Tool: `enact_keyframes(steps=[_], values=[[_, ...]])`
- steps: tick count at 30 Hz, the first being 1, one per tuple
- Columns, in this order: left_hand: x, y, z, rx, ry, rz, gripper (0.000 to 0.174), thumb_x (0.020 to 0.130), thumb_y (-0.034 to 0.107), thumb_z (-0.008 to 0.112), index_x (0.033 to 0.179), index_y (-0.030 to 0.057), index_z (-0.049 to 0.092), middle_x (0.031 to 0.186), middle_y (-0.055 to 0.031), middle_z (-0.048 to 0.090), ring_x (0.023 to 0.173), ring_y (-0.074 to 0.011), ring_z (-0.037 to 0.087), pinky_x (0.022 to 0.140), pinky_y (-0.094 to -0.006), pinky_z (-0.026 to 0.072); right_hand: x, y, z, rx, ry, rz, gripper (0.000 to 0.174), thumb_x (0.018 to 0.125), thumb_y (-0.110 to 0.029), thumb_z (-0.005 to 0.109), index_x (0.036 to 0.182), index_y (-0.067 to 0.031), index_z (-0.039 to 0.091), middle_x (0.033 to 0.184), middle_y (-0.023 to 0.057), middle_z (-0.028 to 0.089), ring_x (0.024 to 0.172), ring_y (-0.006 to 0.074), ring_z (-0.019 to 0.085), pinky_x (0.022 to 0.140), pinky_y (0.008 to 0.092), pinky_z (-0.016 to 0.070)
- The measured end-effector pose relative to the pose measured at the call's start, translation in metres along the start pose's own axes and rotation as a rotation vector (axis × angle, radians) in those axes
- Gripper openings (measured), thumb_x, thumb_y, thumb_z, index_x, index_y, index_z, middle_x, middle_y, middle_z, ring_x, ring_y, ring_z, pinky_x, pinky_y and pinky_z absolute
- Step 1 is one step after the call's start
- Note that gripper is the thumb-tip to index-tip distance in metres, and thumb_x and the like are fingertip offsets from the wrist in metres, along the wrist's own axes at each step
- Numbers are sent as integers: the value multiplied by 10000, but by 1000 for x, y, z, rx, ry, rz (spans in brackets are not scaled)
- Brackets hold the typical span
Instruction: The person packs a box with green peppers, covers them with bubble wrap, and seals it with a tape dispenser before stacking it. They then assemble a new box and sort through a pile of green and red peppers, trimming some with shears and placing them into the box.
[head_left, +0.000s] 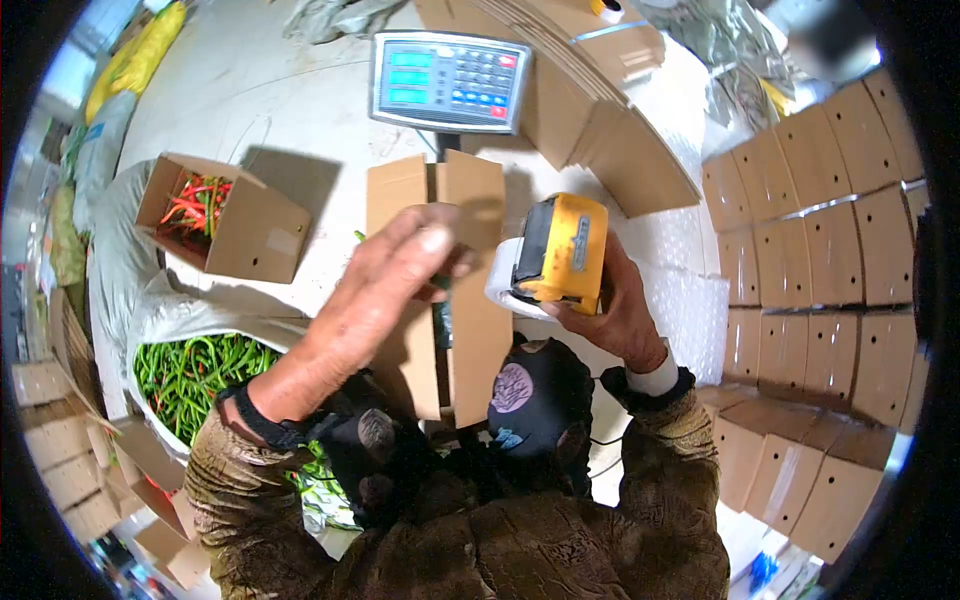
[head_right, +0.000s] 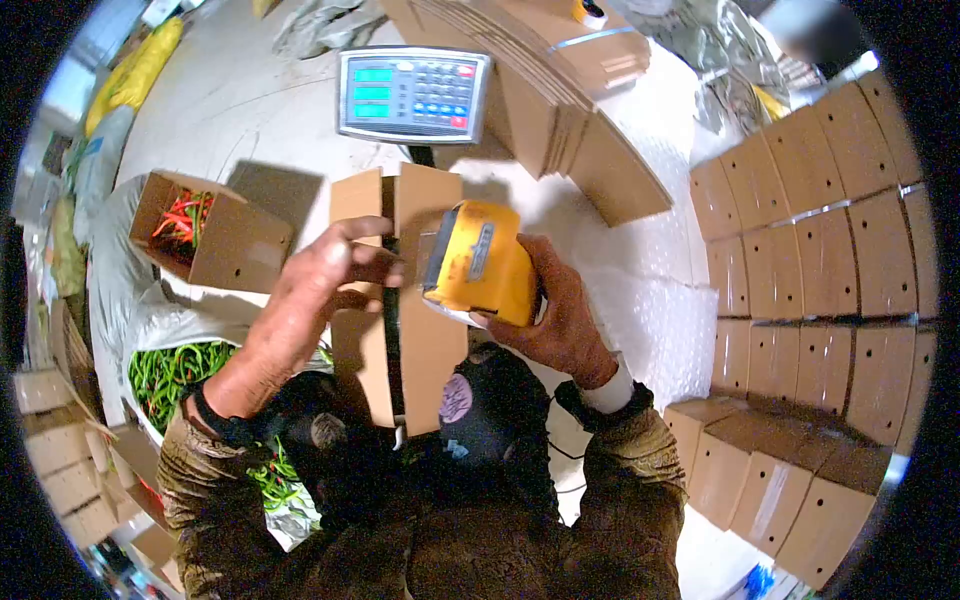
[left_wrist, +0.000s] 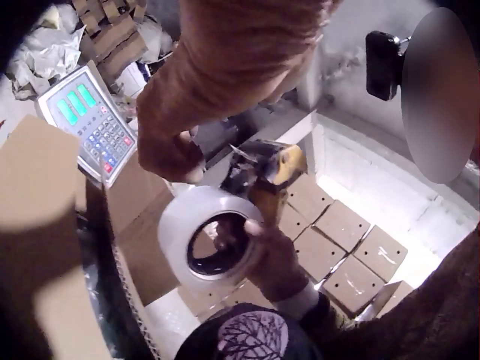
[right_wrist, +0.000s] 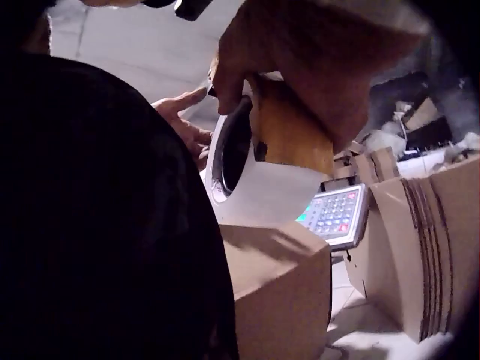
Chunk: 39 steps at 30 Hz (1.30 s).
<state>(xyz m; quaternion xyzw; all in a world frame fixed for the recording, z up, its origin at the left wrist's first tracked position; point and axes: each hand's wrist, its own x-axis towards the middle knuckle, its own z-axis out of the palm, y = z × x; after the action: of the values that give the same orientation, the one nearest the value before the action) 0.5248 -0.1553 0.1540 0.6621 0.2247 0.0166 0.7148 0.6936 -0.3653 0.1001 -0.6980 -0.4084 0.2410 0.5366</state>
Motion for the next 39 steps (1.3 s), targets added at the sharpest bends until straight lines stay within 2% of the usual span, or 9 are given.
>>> enact_keyframes(steps=[2, 6, 10, 15, 19, 21, 26, 33, 39], values=[[-13, 8, 4, -19, 15, 21, 637, 974, 561, 427, 1290, 16, 520, 1081, -100, 592, 947, -166, 568, 787, -329, 480, 6, -19, 10, -170, -47, -78, 670, 647, -199, 843, 1203, -40, 506, 993, 168, 652, 923, 305, 662, 826, 386, 520], [-17, -12, 4, 7, 122, 229, 279, 1013, 238, 522, 906, 1, 620, 718, 54, 543, 645, -25, 463, 580, -202, 401, 10, -42, 30, -298, -78, -111, 670, 639, -175, 833, 1215, -49, 515, 1018, 178, 655, 965, 334, 662, 835, 398, 525], [-20, -21, -11, 22, 142, 272, 217, 990, 107, 499, 853, -38, 586, 690, -19, 567, 639, -83, 542, 595, -256, 459, 12, -42, 40, -409, -80, -171, 662, 632, -113, 822, 1212, -52, 506, 1006, 167, 658, 943, 329, 669, 816, 396, 534], [-10, -44, -36, -18, 118, 199, 173, 986, 92, 488, 881, -28, 555, 732, -36, 571, 654, -94, 566, 599, -268, 472, 23, -55, 57, -555, -129, -206, 658, 641, -73, 813, 1214, -51, 490, 979, 160, 659, 896, 319, 685, 787, 381, 548], [-10, -48, -50, -138, 55, 257, 240, 1009, 265, 525, 950, 38, 574, 774, 29, 546, 660, -54, 473, 590, -216, 407, 34, -57, 65, -610, -193, -261, 672, 631, -71, 813, 1218, -46, 487, 983, 172, 658, 892, 334, 684, 783, 390, 549], [-16, -36, -56, -408, 107, -14, 243, 1010, 264, 515, 983, 34, 588, 767, 33, 549, 643, -60, 476, 599, -216, 421, 40, -60, 69, -603, -219, -269, 681, 626, -71, 811, 1223, -44, 485, 982, 173, 657, 896, 334, 683, 785, 395, 549], [-28, -52, -60, -257, -47, 109, 242, 987, 207, 527, 1035, 7, 654, 789, 2, 620, 675, -37, 537, 561, -205, 444, 40, -63, 73, -527, -202, -216, 703, 588, -82, 849, 1210, -60, 521, 1068, 183, 639, 1001, 374, 648, 845, 404, 538], [-28, -51, -64, -87, 10, 168, 211, 951, 145, 538, 913, -31, 646, 796, -62, 647, 675, -112, 626, 604, -231, 510, 34, -60, 77, -645, -201, -363, 742, 585, -57, 806, 1252, -31, 482, 1023, 188, 646, 926, 334, 672, 812, 394, 543], [-25, -57, -74, -525, -120, -93, 190, 911, 59, 485, 982, -17, 644, 720, -20, 625, 600, -72, 581, 588, -215, 511, 29, -61, 77, -579, -226, -321, 708, 603, -57, 795, 1239, -14, 488, 1020, 181, 648, 932, 325, 670, 814, 400, 542]])
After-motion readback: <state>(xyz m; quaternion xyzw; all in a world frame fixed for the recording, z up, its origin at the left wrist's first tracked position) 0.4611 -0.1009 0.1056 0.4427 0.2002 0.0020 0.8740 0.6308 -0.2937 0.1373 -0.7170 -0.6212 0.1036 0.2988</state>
